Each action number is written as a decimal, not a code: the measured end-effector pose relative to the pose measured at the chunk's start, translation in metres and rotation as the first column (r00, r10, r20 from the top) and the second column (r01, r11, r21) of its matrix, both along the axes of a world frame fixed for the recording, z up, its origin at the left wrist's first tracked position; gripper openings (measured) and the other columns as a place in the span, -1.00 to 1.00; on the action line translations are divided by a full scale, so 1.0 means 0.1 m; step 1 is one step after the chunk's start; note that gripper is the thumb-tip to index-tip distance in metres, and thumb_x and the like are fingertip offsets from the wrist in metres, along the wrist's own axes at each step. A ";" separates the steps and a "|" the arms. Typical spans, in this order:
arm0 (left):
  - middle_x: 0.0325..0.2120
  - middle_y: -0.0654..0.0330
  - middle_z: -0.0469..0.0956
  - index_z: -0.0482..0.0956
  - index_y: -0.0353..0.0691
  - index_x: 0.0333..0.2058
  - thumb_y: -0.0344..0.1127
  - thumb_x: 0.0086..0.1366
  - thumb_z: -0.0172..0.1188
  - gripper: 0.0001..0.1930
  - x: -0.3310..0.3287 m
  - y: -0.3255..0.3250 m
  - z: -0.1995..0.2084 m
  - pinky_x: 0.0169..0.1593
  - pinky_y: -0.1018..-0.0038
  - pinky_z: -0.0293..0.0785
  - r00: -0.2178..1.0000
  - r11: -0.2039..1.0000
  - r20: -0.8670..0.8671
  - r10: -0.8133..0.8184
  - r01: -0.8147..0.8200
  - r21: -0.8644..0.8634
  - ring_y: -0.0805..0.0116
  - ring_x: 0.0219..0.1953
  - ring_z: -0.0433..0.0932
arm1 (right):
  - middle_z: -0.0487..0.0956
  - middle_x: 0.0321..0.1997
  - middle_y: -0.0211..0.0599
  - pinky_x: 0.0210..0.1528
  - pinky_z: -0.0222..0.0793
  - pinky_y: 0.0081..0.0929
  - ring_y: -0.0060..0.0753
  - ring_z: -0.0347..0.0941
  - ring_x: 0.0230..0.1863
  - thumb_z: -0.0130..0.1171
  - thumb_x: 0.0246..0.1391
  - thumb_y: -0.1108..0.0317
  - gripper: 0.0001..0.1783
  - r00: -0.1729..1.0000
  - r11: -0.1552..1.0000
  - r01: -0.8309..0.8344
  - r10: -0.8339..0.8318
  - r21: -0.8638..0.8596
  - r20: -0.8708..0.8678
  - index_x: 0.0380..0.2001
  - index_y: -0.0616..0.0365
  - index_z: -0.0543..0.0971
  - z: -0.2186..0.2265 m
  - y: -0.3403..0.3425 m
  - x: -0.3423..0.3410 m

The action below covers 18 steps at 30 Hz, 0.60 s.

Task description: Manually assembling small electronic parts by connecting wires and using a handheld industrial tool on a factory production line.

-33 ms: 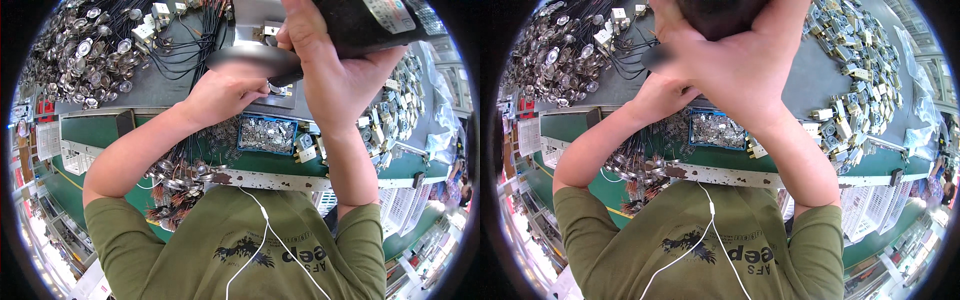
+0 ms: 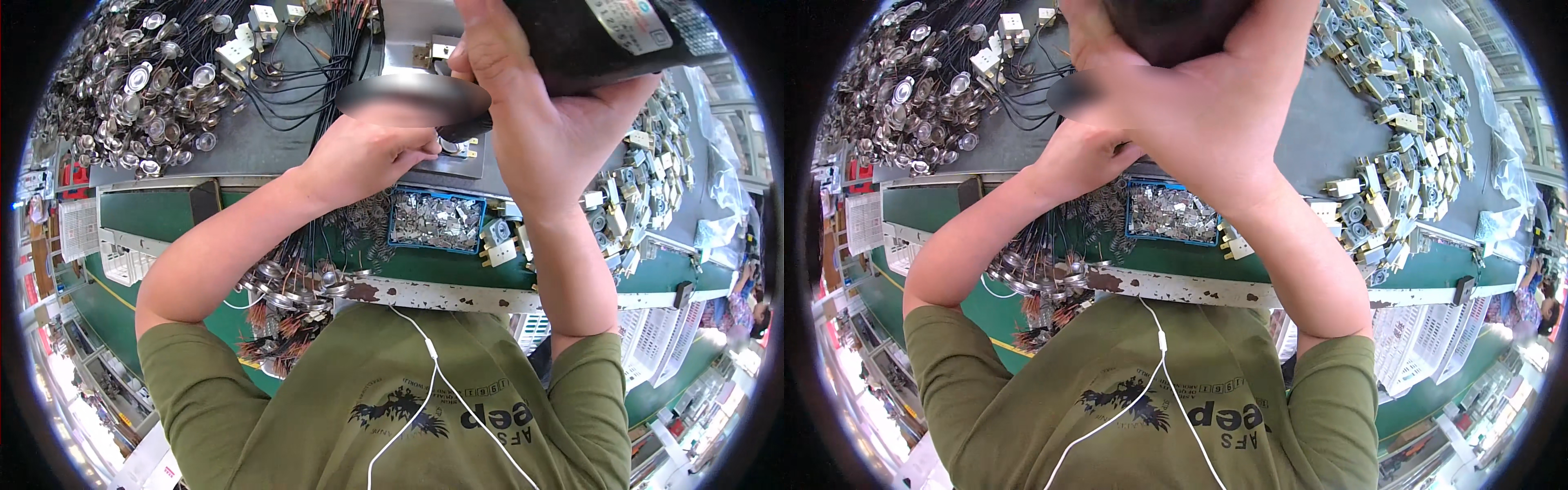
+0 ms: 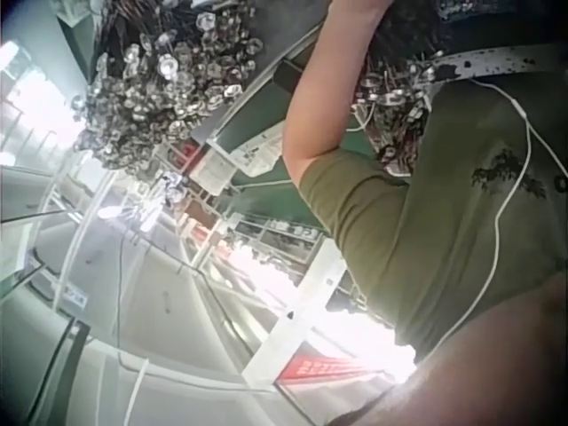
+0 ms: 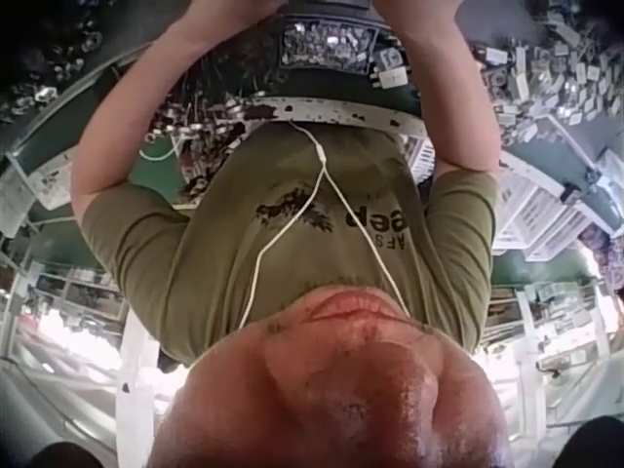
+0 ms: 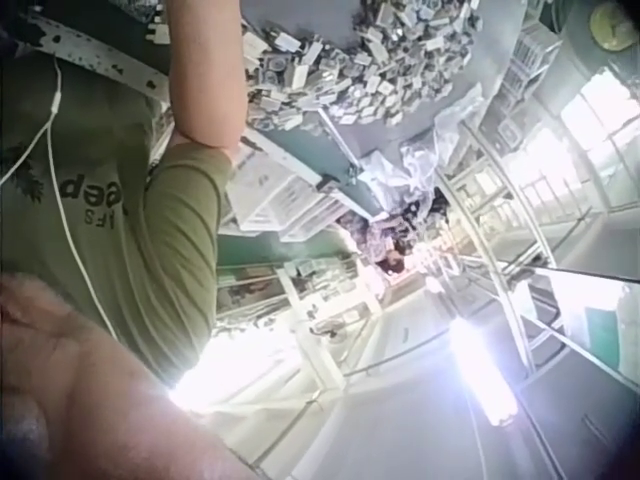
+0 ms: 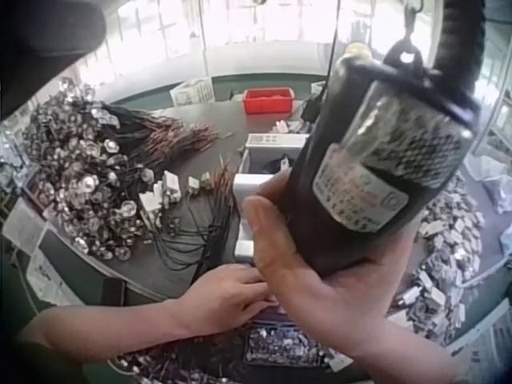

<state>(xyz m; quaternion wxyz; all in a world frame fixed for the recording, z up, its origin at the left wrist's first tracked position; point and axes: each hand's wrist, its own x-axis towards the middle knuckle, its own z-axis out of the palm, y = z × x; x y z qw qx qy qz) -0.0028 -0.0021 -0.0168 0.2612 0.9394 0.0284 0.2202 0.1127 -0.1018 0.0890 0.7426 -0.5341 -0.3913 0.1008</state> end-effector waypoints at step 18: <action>-0.35 0.28 0.59 0.65 -0.11 -0.34 -0.39 0.17 0.31 -0.93 -0.01 0.02 -0.08 -0.11 0.24 0.53 1.000 1.000 -0.009 -0.016 0.016 0.022 0.17 -0.19 0.57 | 0.60 -0.20 -0.19 -0.30 0.60 -0.56 -0.48 0.61 -0.29 0.34 0.05 0.71 -0.36 0.903 0.823 -0.422 0.418 0.380 0.097 0.12 0.26 0.25 -0.21 0.28 0.07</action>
